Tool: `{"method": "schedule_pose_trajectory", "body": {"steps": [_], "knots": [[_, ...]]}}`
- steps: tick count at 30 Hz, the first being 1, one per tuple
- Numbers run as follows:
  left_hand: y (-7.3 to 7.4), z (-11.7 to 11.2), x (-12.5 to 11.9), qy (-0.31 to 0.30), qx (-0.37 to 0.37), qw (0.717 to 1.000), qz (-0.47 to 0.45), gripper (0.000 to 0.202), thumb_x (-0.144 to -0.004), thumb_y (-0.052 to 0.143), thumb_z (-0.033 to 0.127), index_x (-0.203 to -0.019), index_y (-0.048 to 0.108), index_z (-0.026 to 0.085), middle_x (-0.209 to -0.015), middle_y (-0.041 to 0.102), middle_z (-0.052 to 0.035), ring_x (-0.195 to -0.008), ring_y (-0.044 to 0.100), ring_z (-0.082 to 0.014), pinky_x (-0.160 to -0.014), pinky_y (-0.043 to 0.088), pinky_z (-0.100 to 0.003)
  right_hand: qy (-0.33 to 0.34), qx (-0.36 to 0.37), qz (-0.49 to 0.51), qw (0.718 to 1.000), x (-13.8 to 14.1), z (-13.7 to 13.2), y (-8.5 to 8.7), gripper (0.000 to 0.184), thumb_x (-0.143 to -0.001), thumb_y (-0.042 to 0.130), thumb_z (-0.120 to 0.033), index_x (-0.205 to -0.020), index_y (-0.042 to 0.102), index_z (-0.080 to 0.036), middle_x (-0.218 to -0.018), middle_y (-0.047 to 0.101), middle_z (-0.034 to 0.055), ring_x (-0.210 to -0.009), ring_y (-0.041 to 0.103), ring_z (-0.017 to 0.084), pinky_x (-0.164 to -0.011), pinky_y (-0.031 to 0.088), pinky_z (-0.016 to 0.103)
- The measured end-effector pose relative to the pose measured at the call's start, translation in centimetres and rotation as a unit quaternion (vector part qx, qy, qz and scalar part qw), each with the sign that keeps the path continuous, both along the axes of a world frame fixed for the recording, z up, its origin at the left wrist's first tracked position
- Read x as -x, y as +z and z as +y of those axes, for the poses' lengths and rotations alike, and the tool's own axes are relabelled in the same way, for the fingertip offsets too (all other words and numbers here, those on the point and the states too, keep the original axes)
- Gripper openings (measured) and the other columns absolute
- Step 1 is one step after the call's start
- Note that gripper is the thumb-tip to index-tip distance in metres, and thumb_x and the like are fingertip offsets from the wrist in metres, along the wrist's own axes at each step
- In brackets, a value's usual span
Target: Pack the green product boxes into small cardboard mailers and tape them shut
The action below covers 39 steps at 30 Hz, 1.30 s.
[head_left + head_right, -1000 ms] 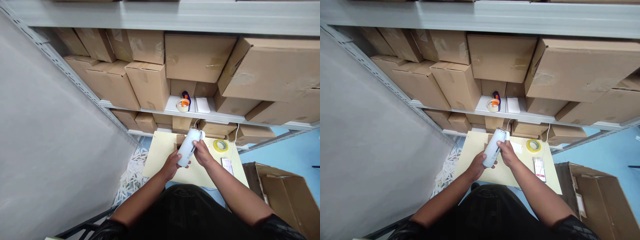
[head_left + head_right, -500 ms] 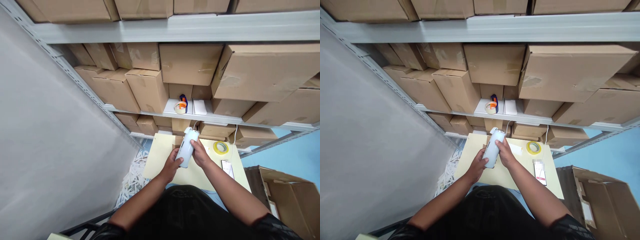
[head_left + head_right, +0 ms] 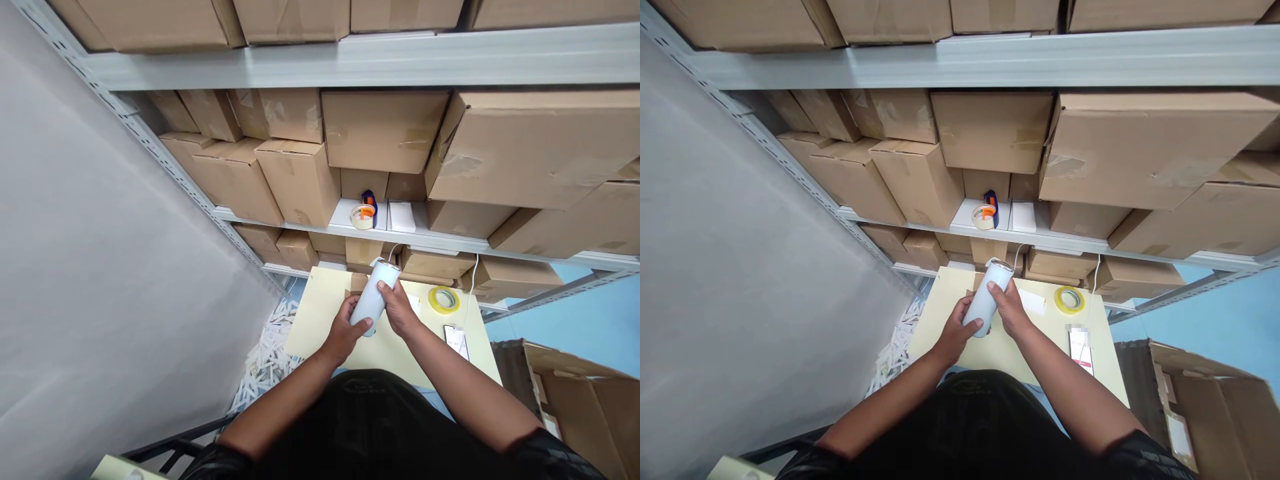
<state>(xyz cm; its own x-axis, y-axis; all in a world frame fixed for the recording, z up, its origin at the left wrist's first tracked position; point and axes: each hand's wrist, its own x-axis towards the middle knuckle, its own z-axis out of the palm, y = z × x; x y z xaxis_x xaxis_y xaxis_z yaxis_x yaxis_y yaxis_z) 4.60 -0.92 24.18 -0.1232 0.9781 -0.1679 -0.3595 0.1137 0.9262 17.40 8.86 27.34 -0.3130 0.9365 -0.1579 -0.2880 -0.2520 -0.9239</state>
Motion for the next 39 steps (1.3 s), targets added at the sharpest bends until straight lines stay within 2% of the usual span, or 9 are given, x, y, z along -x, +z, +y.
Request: {"method": "schedule_pose_trajectory", "body": {"steps": [6,12,16,23,27,29,32,35,39], "knots": [[-0.8,0.3,0.3,-0.019,0.026,0.993,-0.112,0.065,-0.084,0.067,0.064,-0.128,0.056,0.017,-0.123,0.063,-0.0153,-0.107,0.064,-0.0306,-0.079,0.059,-0.041,0.016,0.013,0.007,1.0,0.4,0.4,0.0,0.048,-0.075,0.081,-0.05,-0.108,0.058,-0.024,-0.093,0.068,0.0011,-0.085,0.063,0.021,-0.072,0.05,0.032],[-1.1,0.7,0.6,0.041,-0.003,0.998,-0.043,0.069,-0.071,0.089,0.037,-0.129,0.053,0.024,-0.13,0.058,-0.0093,-0.108,0.062,-0.0247,-0.081,0.058,-0.035,-0.081,-0.049,-0.035,0.995,1.6,0.2,-0.8,0.053,-0.074,0.084,-0.049,-0.113,0.058,-0.025,-0.103,0.07,0.0028,-0.093,0.063,0.021,-0.082,0.052,0.035],[-1.2,0.9,1.6,0.017,0.018,0.987,-0.157,0.06,-0.083,0.073,0.05,-0.13,0.054,0.018,-0.12,0.066,-0.0142,-0.098,0.069,-0.0277,-0.071,0.059,-0.036,-0.047,-0.064,-0.013,0.997,1.1,0.0,-1.7,0.04,-0.09,0.064,-0.056,-0.112,0.065,-0.023,-0.099,0.071,0.0052,-0.085,0.065,0.021,-0.08,0.053,0.038],[-2.3,0.7,1.9,-0.077,0.056,0.963,-0.251,0.064,-0.083,0.062,0.062,-0.123,0.061,0.012,-0.105,0.072,-0.017,-0.077,0.072,-0.0264,-0.056,0.05,-0.03,-0.022,-0.008,0.052,0.998,0.8,1.6,-1.2,0.056,-0.092,0.049,-0.07,-0.128,0.06,-0.029,-0.12,0.071,0.0061,-0.088,0.068,0.025,-0.075,0.056,0.04],[-2.8,0.7,1.4,-0.135,0.085,0.956,-0.246,0.071,-0.084,0.051,0.067,-0.122,0.063,0.009,-0.098,0.073,-0.0184,-0.077,0.071,-0.0282,-0.058,0.049,-0.032,-0.019,-0.003,0.014,1.0,0.8,2.7,-1.5,0.06,-0.088,0.059,-0.067,-0.132,0.062,-0.026,-0.115,0.073,0.0072,-0.092,0.067,0.026,-0.072,0.054,0.037],[-3.1,1.0,1.7,-0.123,0.094,0.973,-0.173,0.07,-0.087,0.044,0.07,-0.115,0.065,0.009,-0.095,0.073,-0.0171,-0.078,0.069,-0.0277,-0.06,0.049,-0.034,-0.044,-0.014,-0.018,0.999,0.2,3.3,-2.0,0.057,-0.085,0.067,-0.062,-0.128,0.064,-0.025,-0.11,0.074,0.006,-0.086,0.066,0.023,-0.069,0.052,0.033],[-4.1,1.7,3.3,-0.023,0.074,0.993,0.093,0.046,-0.092,0.048,0.059,-0.095,0.066,0.016,-0.087,0.069,-0.0082,-0.078,0.065,-0.0215,-0.069,0.049,-0.032,-0.129,-0.061,-0.077,0.987,-1.2,4.5,-2.8,0.057,-0.082,0.07,-0.06,-0.126,0.065,-0.023,-0.108,0.073,0.0056,-0.085,0.064,0.021,-0.072,0.052,0.032],[-5.9,2.8,5.4,0.071,0.07,0.934,0.343,0.023,-0.09,0.059,0.043,-0.089,0.062,0.02,-0.088,0.066,-0.0024,-0.079,0.061,-0.0174,-0.077,0.047,-0.03,-0.215,-0.135,-0.138,0.957,-2.4,5.6,-3.0,0.06,-0.082,0.072,-0.06,-0.127,0.063,-0.021,-0.12,0.07,0.0084,-0.101,0.065,0.024,-0.088,0.052,0.038],[-8.4,4.7,7.1,0.069,0.139,0.895,0.417,0.026,-0.087,0.066,0.04,-0.103,0.062,0.021,-0.098,0.068,-0.0035,-0.081,0.063,-0.0179,-0.078,0.047,-0.031,-0.215,-0.21,-0.177,0.937,-2.0,6.4,-3.4,0.069,-0.08,0.075,-0.06,-0.133,0.059,-0.019,-0.132,0.065,0.0135,-0.121,0.061,0.028,-0.106,0.047,0.044]]}}
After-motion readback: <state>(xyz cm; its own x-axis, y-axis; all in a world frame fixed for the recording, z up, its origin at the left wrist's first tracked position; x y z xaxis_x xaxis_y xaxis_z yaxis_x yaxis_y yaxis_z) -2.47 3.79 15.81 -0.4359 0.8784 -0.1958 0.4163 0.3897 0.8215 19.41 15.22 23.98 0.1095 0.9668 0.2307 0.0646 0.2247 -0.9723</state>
